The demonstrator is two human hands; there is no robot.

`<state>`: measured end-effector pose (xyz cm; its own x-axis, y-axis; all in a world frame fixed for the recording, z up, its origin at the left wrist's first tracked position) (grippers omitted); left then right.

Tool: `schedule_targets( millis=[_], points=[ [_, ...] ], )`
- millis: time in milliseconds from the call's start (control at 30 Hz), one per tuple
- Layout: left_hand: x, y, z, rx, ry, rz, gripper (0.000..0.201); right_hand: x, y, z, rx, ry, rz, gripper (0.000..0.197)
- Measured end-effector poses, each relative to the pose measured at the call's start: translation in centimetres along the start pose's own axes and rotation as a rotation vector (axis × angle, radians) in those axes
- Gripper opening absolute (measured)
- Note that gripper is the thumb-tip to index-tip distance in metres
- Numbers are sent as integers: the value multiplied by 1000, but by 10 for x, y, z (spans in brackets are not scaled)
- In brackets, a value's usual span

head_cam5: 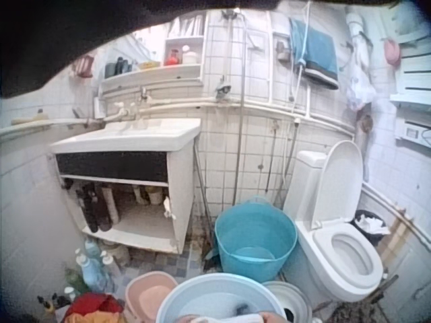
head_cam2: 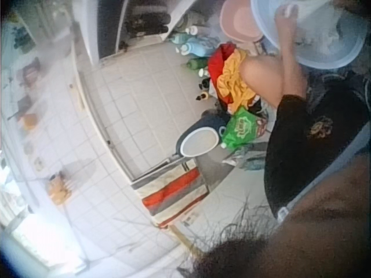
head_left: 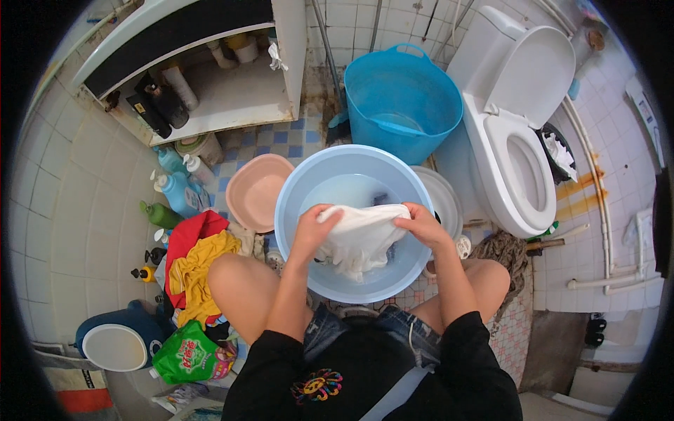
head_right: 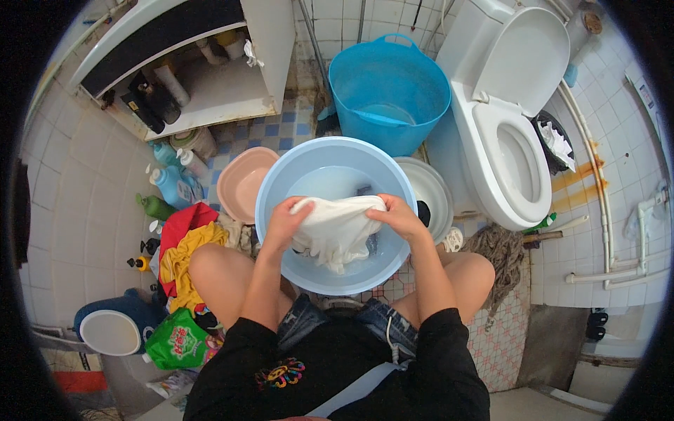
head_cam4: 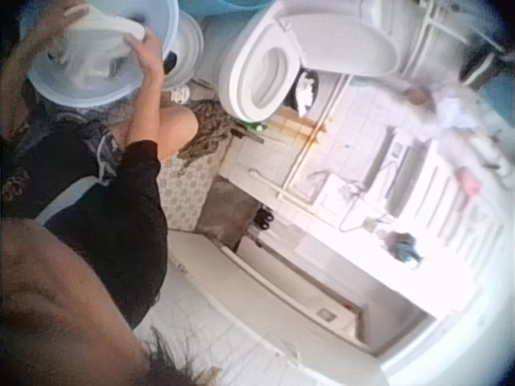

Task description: The person hand-washes a white shirt in a basin of soapy water, wrings it out, places it into an adjacent container, and then washes a dark sock in the basin.

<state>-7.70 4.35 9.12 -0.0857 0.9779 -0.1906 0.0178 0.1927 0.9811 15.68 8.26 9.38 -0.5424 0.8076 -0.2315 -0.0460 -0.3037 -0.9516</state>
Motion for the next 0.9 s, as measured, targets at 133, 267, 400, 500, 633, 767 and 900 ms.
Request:
schedule_targets(
  millis=[133,267,400,500,633,767,900],
  points=[
    [-5,-11,35,141,-308,-165,30,13,45,-22,152,247,105,31],
    [2,-15,43,-42,-207,-122,32,22,53,-23,207,352,100,38],
    [16,-51,54,-506,-46,-97,38,24,40,13,-367,442,-47,42],
    [19,-60,58,-695,38,-146,38,15,34,72,-658,230,-306,54],
    [11,-99,91,-907,-94,-277,37,27,65,69,-688,256,-370,51],
    [-12,-116,117,-673,5,-368,39,36,99,-7,-412,419,-105,46],
    [13,-85,78,-728,76,-233,40,13,43,79,-567,239,-515,39]
  ],
)
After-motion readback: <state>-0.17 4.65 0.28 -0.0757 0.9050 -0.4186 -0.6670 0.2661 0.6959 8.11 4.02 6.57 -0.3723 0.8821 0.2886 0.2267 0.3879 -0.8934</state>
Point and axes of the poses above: each hand's wrist, its own x-axis towards the middle knuckle, its own z-axis out of the palm, y = z × x, the point moved 5 cm from there along x, towards the middle knuckle, and after that the axes turned 2 degrees about x, right-handed, at the moved point
